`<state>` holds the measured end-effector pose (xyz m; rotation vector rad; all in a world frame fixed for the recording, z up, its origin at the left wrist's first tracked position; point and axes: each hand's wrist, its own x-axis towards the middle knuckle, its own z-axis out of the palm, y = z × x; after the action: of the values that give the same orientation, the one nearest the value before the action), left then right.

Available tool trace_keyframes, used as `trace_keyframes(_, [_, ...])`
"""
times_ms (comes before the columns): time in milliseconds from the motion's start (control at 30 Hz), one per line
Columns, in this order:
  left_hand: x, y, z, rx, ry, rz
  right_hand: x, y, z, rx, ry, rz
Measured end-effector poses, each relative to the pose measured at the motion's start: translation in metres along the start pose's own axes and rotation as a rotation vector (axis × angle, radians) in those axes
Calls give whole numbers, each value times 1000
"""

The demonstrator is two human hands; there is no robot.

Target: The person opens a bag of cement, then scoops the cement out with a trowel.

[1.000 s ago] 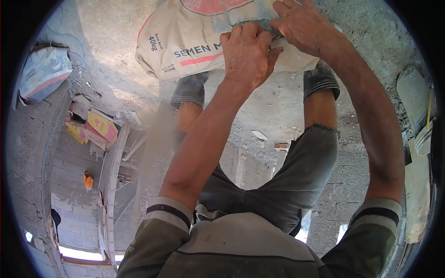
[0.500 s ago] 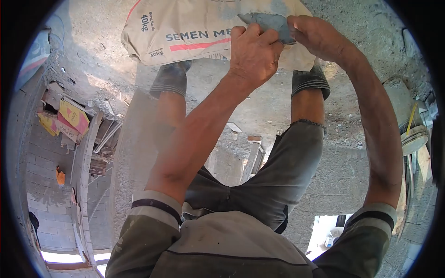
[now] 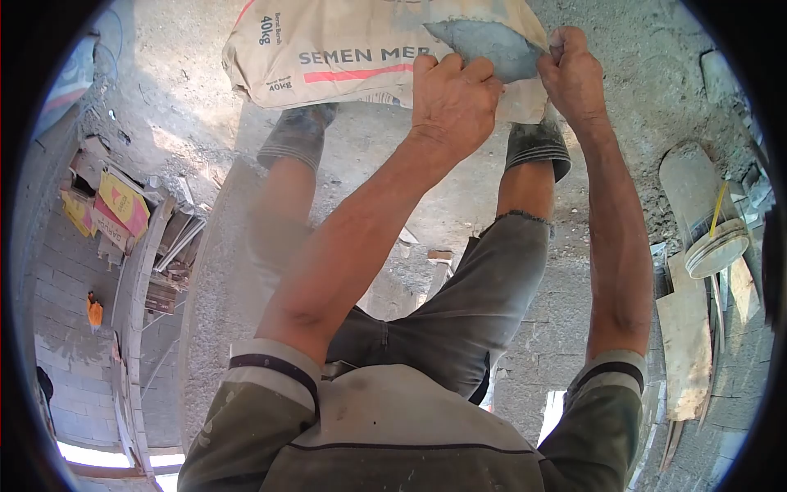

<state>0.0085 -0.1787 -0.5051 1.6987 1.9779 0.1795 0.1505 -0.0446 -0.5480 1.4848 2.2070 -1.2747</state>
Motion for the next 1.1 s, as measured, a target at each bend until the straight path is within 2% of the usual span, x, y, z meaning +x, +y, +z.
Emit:
trace_keyframes(67, [-15,-6,-5,-120,81,-17,-1,-13,-3,-31,40,17])
trace_keyframes(133, [-15,1,-8,-92,86,-44,-5,-20,-5,-60,78,39])
trace_keyframes(200, [-4,11,-7,-65,94,-71,-13,-16,2,-378,76,97])
trace_keyframes(300, [19,30,4,-77,106,-67,-18,-7,4,-435,-9,77])
trace_keyframes(333, [26,32,8,-37,16,-36,-16,-3,3,-438,-10,76])
trace_keyframes(367, [33,32,11,3,-76,-6,-13,0,1,-405,-51,-11])
trace_keyframes(400, [37,32,13,-1,-80,-12,-11,3,-1,-371,-95,-97])
trace_keyframes(467, [43,32,15,10,-171,-126,-3,14,-5,-341,-107,-142])
trace_keyframes(533, [38,34,11,-55,-208,-99,-2,21,-4,-303,-112,-183])
trace_keyframes(600, [35,32,10,-117,-233,-69,-1,20,-4,-267,-81,-136])
trace_keyframes(667, [25,28,10,-106,-161,29,1,20,-2,-232,-87,-78])
trace_keyframes(800, [17,26,4,-158,-112,52,0,19,6,-161,-10,12])
trace_keyframes(833, [20,28,3,-100,-193,1,-2,19,5,-160,-2,13])
trace_keyframes(867, [25,31,-1,-42,-275,-54,-6,19,5,-194,-35,125])
trace_keyframes(900, [33,34,-1,-40,-276,-55,-10,16,4,-226,-70,236])
trace_keyframes(933, [44,38,0,-24,-393,-73,-14,13,4,-224,-71,236])
trace_keyframes(967, [50,39,3,-10,-512,-87,-18,9,5,-247,-146,298])
trace_keyframes(1000, [50,40,5,-10,-515,-81,-21,7,5,-269,-220,361])
trace_keyframes(1067, [49,40,9,-53,-556,84,-22,7,3,-248,-210,320])
trace_keyframes(1100, [44,38,11,-50,-556,87,-23,8,3,-227,-203,276])
